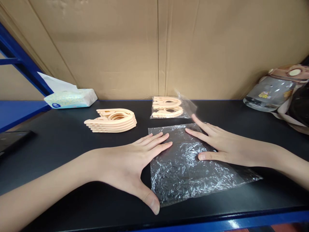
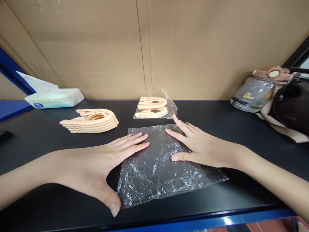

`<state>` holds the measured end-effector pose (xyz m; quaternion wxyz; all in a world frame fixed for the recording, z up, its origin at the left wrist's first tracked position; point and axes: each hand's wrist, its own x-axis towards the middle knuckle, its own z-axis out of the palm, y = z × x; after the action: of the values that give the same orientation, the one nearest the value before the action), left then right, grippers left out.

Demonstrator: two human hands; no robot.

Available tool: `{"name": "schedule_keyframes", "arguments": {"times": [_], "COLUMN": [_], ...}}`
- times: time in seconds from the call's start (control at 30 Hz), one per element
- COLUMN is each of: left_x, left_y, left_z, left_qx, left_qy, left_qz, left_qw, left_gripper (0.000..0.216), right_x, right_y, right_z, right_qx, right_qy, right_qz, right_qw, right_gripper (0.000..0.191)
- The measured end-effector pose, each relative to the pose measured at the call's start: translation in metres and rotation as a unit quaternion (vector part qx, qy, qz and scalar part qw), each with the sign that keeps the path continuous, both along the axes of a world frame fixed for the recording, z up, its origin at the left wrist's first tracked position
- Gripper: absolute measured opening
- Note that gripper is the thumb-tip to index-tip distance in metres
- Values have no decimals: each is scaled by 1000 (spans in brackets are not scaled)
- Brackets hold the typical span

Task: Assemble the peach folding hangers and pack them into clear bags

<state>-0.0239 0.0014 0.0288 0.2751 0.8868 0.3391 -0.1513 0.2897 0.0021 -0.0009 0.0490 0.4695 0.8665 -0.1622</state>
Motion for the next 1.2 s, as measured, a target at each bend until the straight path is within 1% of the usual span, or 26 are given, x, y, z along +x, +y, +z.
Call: {"name": "schedule_keyframes", "arguments": {"times": [0.27, 0.5, 0.73, 0.83, 0.9, 0.97, 1.0, 1.1, 1.13, 1.2], "left_x": [2, 2, 1, -3, -5, -8, -9, -10, -11, -11], "left_y": [0, 0, 0, 2, 3, 6, 7, 10, 11, 11], "left_z": [2, 3, 2, 1, 1, 1, 2, 3, 4, 4], "left_qx": [-3, -3, 11, 12, 19, 25, 24, 12, 10, 9], "left_qy": [14, 5, -8, -12, -16, -11, -4, 20, 24, 25], "left_qz": [6, 7, -14, -16, -10, 1, 4, 3, 0, -2], "left_qw": [1000, 1000, 1000, 1000, 1000, 1000, 1000, 1000, 1000, 1000], "left_gripper": [122, 122, 121, 120, 120, 119, 119, 121, 121, 124], "right_x": [2, 1, 2, 10, 16, 21, 22, 19, 17, 10], "right_y": [0, 1, 2, 6, 10, 14, 15, 16, 15, 11], "right_z": [0, 0, 1, 5, 8, 11, 12, 13, 14, 14], "right_qx": [5, 25, 19, 37, 83, 136, 150, 148, 143, 134], "right_qy": [-6, 8, 31, 35, 44, 55, 57, 45, 39, 31], "right_qz": [5, 37, 30, 29, 26, 39, 49, 55, 45, 26], "right_qw": [1000, 999, 999, 998, 995, 988, 986, 986, 988, 990], "right_gripper": [78, 76, 77, 69, 60, 52, 47, 31, 30, 37]}}
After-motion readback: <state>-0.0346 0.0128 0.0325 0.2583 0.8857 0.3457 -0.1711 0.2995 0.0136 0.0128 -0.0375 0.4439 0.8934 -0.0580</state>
